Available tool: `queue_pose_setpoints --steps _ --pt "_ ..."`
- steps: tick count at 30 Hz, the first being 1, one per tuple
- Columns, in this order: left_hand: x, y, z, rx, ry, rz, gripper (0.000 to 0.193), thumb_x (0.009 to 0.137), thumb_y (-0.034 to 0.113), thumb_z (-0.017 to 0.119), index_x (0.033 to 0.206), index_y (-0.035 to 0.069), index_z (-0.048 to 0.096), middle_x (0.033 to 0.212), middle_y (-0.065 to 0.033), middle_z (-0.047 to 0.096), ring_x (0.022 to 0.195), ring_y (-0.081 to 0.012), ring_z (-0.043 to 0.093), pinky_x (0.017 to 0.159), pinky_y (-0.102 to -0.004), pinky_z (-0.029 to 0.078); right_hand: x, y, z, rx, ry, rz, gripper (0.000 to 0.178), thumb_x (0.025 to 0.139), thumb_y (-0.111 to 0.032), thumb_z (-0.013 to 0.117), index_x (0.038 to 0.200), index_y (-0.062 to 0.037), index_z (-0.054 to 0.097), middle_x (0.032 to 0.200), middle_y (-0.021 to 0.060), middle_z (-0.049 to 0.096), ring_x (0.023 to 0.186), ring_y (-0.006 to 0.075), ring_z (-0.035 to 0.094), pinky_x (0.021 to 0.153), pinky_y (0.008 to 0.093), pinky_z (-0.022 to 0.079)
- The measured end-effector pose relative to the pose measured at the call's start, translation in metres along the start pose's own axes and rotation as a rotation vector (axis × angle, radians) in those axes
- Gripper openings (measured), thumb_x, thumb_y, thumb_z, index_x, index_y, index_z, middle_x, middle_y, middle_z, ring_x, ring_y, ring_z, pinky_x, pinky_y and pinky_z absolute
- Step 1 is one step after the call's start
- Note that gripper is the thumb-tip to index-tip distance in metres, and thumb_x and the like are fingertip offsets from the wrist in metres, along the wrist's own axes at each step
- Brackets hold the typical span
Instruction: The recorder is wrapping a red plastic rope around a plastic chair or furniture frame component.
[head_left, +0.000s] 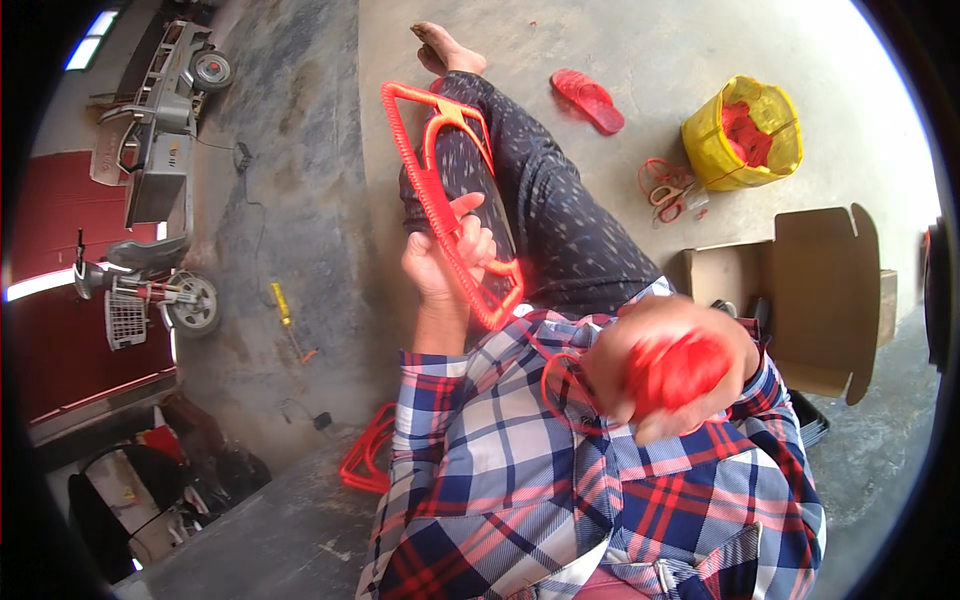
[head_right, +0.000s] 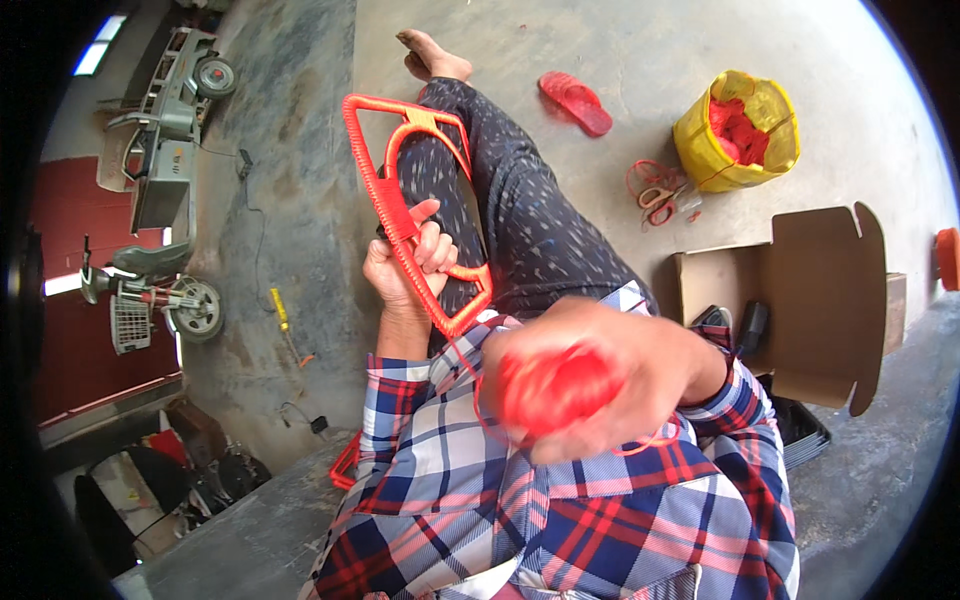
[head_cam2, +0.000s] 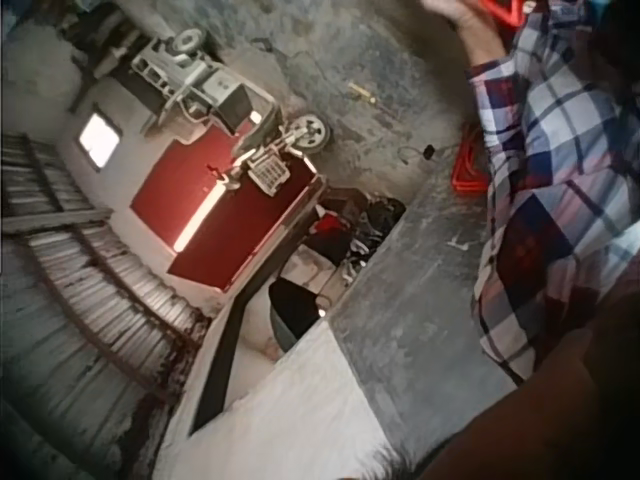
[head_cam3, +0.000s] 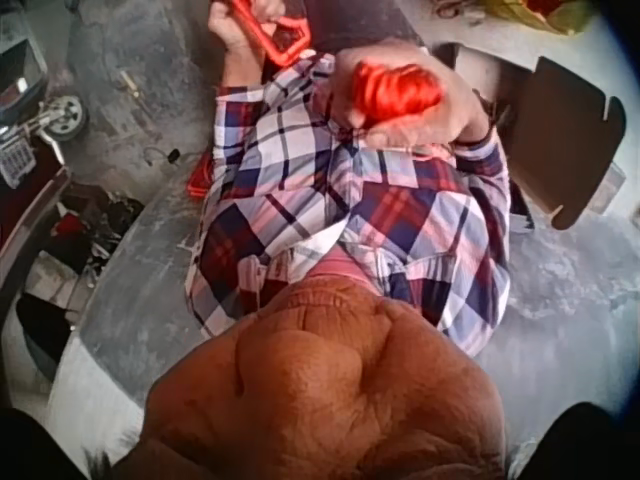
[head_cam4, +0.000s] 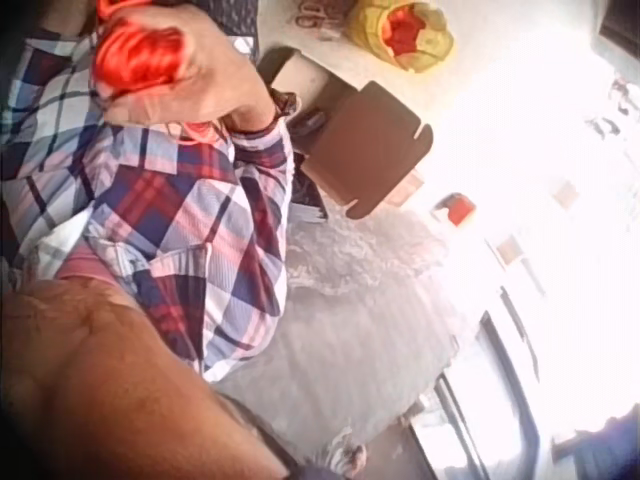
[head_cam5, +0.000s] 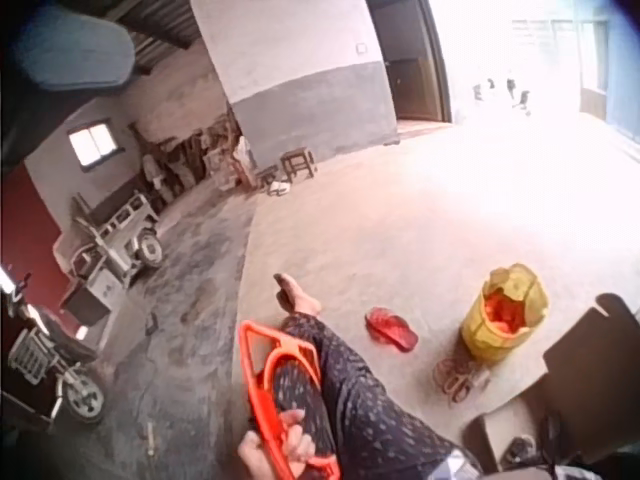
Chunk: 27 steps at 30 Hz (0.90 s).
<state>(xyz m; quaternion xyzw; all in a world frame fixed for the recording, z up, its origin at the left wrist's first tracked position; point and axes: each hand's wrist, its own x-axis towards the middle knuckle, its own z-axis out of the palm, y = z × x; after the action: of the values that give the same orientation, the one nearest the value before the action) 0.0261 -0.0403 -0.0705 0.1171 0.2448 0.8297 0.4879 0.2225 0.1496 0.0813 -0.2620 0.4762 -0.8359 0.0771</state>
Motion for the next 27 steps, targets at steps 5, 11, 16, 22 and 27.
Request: queue_pose_setpoints --steps 5,11,16,22,27 --pt "-0.002 0.004 0.006 0.023 -0.08 -0.014 0.069 0.083 0.043 0.05 0.132 -0.007 0.048 0.055 0.0025 0.032 0.049 -0.0116 0.029 0.053 -0.0294 0.027 0.016 0.01 0.006 0.086 -0.259 0.024 0.03 0.077 -0.013 0.074 0.096 -0.0005 0.054 0.08 0.0093 0.058 0.072 0.0244 0.06 0.063 0.035 0.044" --pt "0.003 0.002 0.005 0.043 -0.071 -0.043 0.069 0.084 0.043 0.05 0.131 -0.008 0.048 0.055 0.0021 0.033 0.049 -0.0121 0.03 0.052 -0.0302 0.027 0.002 -0.004 -0.019 -0.047 -0.154 -0.054 0.032 0.076 -0.01 0.077 0.099 0.0002 0.056 0.078 0.0093 0.06 0.071 0.0221 0.062 0.063 0.034 0.045" --pt "0.018 -0.008 0.026 0.041 0.034 -0.117 0.068 0.078 0.032 0.05 0.13 -0.01 0.047 0.057 0.0005 0.034 0.052 -0.0132 0.033 0.052 -0.0295 0.028 -0.054 -0.024 -0.072 0.187 0.978 -0.313 0.033 0.084 -0.017 0.069 0.108 -0.0009 0.055 0.085 0.0077 0.062 0.059 0.014 0.057 0.052 0.0249 0.045" --pt "0.026 -0.035 0.038 0.162 0.21 -0.164 0.064 0.071 0.018 0.054 0.13 -0.008 0.049 0.09 -0.0044 0.057 0.08 -0.0178 0.053 0.071 -0.0306 0.044 -0.1 0.006 -0.109 -0.178 1.295 -0.02 0.048 0.08 -0.01 0.052 0.126 -0.0001 0.052 0.103 0.0067 0.062 0.088 0.0163 0.059 0.081 0.031 0.049" --pt "0.016 -0.034 0.045 1.115 0.138 0.102 0.056 0.072 0.01 0.058 0.126 -0.001 0.051 0.12 -0.0106 0.053 0.11 -0.0215 0.053 0.092 -0.0341 0.045 -0.067 0.05 -0.079 -0.844 0.328 0.74 0.05 0.077 -0.013 0.069 0.124 -0.0017 0.058 0.109 0.0127 0.062 0.102 0.0257 0.06 0.09 0.0359 0.047"
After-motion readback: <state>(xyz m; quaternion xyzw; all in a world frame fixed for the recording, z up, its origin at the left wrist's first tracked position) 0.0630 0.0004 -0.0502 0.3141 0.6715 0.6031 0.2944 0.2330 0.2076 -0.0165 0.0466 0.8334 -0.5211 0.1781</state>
